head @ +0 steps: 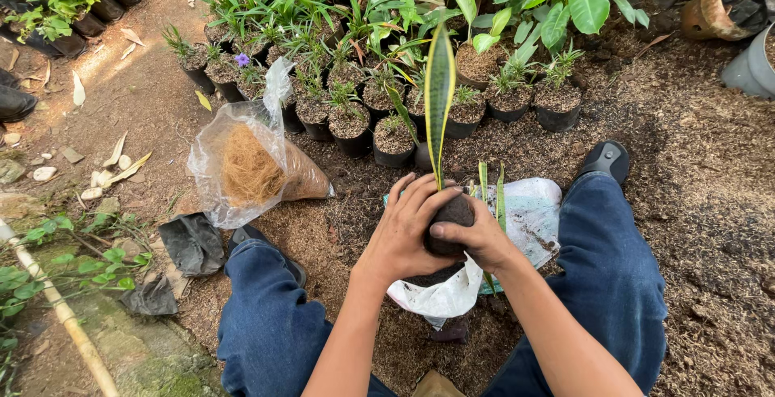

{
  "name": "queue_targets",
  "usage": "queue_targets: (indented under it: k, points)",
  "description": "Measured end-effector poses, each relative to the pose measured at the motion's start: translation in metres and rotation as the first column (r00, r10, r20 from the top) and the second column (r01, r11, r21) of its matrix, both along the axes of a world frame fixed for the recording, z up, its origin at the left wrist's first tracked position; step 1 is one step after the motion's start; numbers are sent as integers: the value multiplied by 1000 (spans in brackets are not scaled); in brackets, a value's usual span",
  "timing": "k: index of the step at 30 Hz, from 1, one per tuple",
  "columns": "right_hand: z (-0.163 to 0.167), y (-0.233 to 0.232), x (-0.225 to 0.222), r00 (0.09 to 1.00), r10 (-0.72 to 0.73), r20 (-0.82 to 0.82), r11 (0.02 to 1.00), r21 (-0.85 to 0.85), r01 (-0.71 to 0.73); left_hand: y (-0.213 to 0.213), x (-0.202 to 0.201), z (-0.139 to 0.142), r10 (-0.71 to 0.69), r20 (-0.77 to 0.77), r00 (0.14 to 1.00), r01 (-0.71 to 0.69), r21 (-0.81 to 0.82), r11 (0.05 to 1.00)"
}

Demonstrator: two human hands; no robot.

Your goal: The person sits on the ground and packs soil around a plant's root ball by hand, repeatedly adding soil from a nearby bag and compressing it to form a firm root ball. The person handles the plant and soil directly without using tools.

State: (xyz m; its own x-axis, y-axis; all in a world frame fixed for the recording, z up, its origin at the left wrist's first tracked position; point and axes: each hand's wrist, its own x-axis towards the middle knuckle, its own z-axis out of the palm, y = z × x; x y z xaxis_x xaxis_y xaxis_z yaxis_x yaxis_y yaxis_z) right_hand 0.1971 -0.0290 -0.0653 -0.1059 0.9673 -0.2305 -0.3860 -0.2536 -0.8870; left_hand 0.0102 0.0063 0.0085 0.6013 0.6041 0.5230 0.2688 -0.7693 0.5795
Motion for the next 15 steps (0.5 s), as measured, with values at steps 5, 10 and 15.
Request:
queue_targets:
  k: [5, 10, 15]
  points:
    - [10, -4, 2, 996, 65, -64, 998, -8, -66, -2, -1, 4, 1, -13, 1000, -1, 16, 1000]
    - [21, -2, 5, 982, 125, 144, 980, 136, -144, -2, -3, 9, 73, 23, 997, -75, 59, 995]
    - [8, -2, 0, 985, 93, 147, 994, 46, -101, -4, -3, 11, 77, -43, 996, -76, 21, 997]
